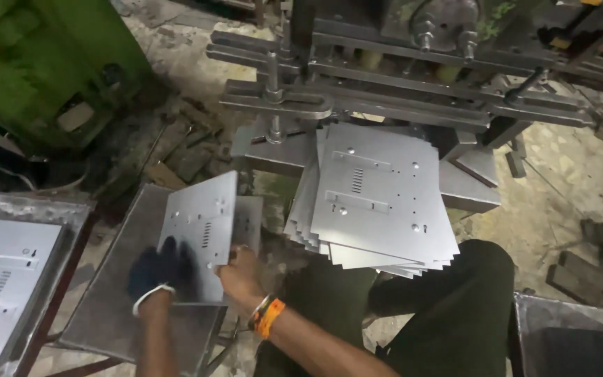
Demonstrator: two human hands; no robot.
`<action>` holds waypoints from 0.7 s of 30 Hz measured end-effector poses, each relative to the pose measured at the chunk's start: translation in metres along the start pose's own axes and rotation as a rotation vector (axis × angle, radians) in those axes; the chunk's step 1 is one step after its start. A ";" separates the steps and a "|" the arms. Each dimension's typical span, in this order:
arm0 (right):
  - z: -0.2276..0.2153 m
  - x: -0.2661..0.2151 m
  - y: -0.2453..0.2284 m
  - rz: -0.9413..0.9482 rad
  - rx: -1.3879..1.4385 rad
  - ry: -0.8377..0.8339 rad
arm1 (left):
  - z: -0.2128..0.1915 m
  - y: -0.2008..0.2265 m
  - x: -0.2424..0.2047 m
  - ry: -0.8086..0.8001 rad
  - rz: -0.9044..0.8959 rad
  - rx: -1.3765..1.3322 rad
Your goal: Placing metal sheets into a stamping machine and stacking them.
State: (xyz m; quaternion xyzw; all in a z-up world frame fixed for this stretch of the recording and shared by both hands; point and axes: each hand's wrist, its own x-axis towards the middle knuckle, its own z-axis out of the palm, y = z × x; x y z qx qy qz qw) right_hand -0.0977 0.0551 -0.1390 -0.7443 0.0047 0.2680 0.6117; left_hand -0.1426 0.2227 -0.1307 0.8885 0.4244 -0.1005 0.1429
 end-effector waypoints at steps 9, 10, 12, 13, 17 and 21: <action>-0.233 -0.080 -0.068 -0.003 0.340 -0.286 | -0.045 0.037 -0.048 -0.300 0.330 -0.987; -0.250 -0.083 -0.085 -0.007 0.337 -0.279 | -0.056 0.075 -0.061 -0.346 0.362 -1.115; -0.282 -0.091 -0.117 0.092 0.237 0.226 | -0.089 0.132 -0.096 -0.439 0.420 -1.370; -0.299 -0.086 -0.122 0.091 0.235 0.232 | -0.092 0.159 -0.105 -0.445 0.424 -1.372; -0.367 -0.035 -0.123 -0.171 0.189 0.381 | -0.099 0.252 -0.113 -0.691 0.614 -1.602; -0.395 0.001 -0.130 -0.325 0.360 0.329 | -0.066 0.311 -0.066 -0.665 0.621 -1.566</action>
